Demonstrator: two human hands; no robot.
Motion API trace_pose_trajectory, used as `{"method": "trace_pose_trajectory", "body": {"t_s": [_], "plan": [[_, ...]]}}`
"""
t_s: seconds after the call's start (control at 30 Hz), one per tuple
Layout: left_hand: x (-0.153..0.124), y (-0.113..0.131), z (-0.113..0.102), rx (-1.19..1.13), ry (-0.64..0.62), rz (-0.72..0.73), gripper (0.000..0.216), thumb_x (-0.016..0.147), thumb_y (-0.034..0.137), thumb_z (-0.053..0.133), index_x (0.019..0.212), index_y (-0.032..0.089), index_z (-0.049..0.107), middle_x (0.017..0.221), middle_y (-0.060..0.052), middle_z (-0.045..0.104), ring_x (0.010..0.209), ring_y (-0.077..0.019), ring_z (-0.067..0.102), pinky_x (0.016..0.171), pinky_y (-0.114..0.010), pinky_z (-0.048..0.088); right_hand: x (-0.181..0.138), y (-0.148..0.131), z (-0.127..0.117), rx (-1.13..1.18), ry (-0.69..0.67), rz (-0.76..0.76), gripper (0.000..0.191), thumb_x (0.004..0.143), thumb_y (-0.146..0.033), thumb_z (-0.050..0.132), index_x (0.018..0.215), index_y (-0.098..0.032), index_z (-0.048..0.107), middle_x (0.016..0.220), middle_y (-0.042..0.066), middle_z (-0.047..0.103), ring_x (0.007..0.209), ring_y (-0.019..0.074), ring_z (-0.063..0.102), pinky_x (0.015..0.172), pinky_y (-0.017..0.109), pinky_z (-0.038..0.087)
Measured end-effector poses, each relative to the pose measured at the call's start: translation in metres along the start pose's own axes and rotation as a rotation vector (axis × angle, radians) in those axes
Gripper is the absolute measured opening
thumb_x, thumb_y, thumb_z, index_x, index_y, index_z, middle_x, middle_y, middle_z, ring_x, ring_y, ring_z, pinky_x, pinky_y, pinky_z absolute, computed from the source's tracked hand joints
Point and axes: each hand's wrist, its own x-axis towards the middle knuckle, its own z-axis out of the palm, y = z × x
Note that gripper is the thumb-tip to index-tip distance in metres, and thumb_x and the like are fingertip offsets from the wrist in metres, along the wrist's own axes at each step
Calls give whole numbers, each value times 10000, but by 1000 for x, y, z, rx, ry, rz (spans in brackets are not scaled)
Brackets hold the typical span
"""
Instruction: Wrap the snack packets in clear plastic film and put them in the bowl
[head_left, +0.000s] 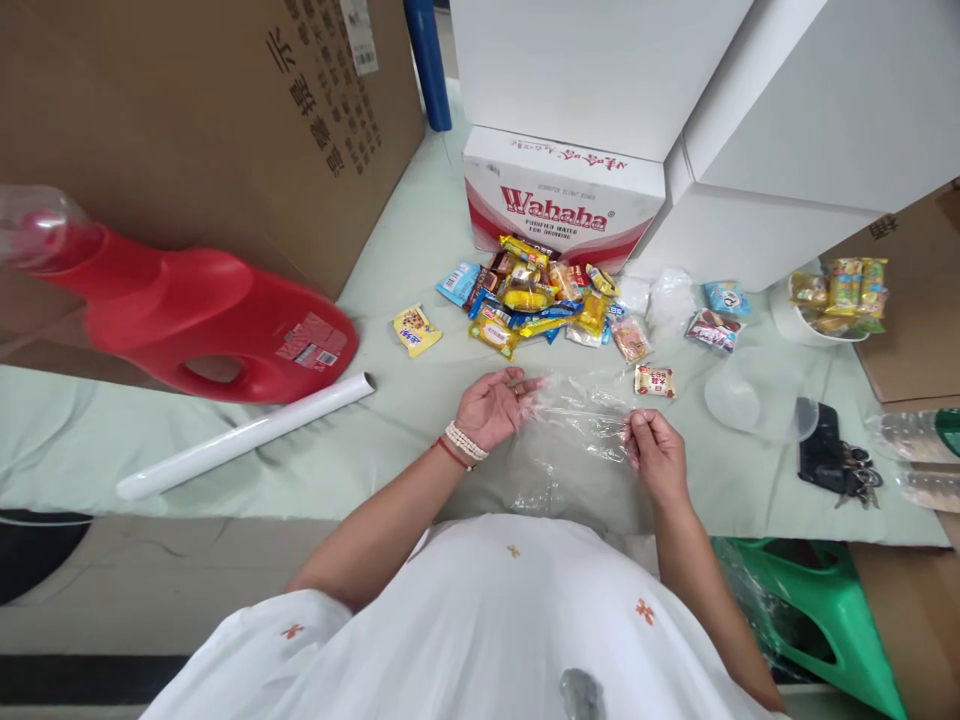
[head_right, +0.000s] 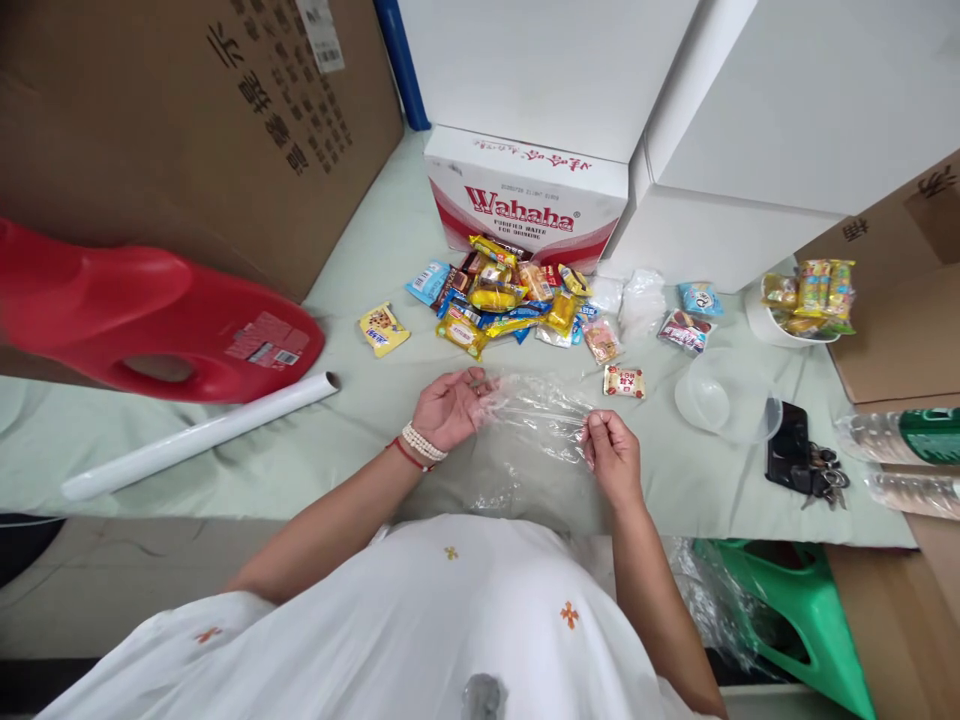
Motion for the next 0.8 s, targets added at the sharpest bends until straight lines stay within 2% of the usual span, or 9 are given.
{"method": "trace_pose_trajectory", "body": {"t_s": [0.07, 0.13, 0.2, 0.27, 0.4, 0.53, 0.63, 0.7, 0.8], "plan": [[6, -1, -2, 15, 29, -81, 193, 834, 342, 679, 898, 161, 663, 1017, -135, 750, 774, -187, 697, 626, -295, 538, 0, 1, -1, 18, 11, 7, 373, 897, -586, 677, 846, -223, 611, 692, -34, 595, 414, 64, 376, 363, 216, 286], [9, -3, -2, 51, -11, -206, 200, 833, 298, 712, 945, 133, 707, 1013, -152, 759, 684, -146, 668, 536, -235, 479, 1, 2, -1, 23, 6, 5, 371, 899, -583, 678, 843, -222, 611, 687, -37, 591, 410, 62, 368, 360, 216, 284], [10, -6, -1, 118, -101, -336, 302, 845, 372, 723, 998, 112, 735, 1016, -172, 760, 613, -126, 627, 484, -227, 433, 2, 3, -1, 26, -1, -5, 357, 912, -568, 672, 852, -220, 621, 693, -37, 595, 410, 60, 364, 362, 216, 287], [10, -9, 0, 238, -142, -355, 386, 805, 451, 763, 979, 107, 748, 908, -147, 748, 570, -123, 593, 464, -233, 401, 3, 4, -1, 30, 4, -12, 345, 919, -558, 670, 868, -219, 631, 698, -36, 600, 413, 62, 366, 362, 218, 286], [11, -6, -2, 390, -15, -121, 344, 654, 397, 872, 818, 145, 704, 638, 7, 581, 475, -63, 434, 429, -201, 269, 3, 2, -5, 19, 55, -17, 362, 900, -576, 684, 859, -222, 618, 687, -37, 596, 423, 71, 381, 362, 222, 289], [18, 18, -15, 425, 124, 40, 298, 671, 363, 849, 777, 174, 645, 591, 62, 475, 474, -49, 339, 440, -189, 211, 10, 3, -13, -31, 98, -27, 370, 897, -586, 673, 859, -222, 618, 679, -37, 595, 428, 77, 383, 371, 226, 300], [23, 44, -28, 567, 342, 285, 226, 727, 326, 786, 830, 191, 638, 641, 52, 510, 520, -70, 365, 479, -195, 260, 24, 7, -16, -31, 141, -12, 390, 862, -596, 698, 829, -219, 603, 646, -43, 579, 436, 83, 387, 372, 228, 294], [23, 56, -36, 775, 500, 426, 160, 797, 330, 699, 875, 200, 650, 682, 33, 551, 565, -99, 410, 526, -216, 324, 35, 12, -16, 1, 182, 15, 420, 810, -608, 736, 803, -216, 589, 619, -50, 564, 434, 80, 378, 370, 228, 283], [17, 53, -39, 1044, 537, 420, 133, 826, 314, 633, 780, 196, 674, 661, -1, 580, 636, -152, 480, 611, -267, 397, 46, 20, -11, 32, 226, 64, 445, 762, -617, 764, 812, -206, 600, 604, -52, 559, 433, 78, 380, 366, 227, 266]]}}
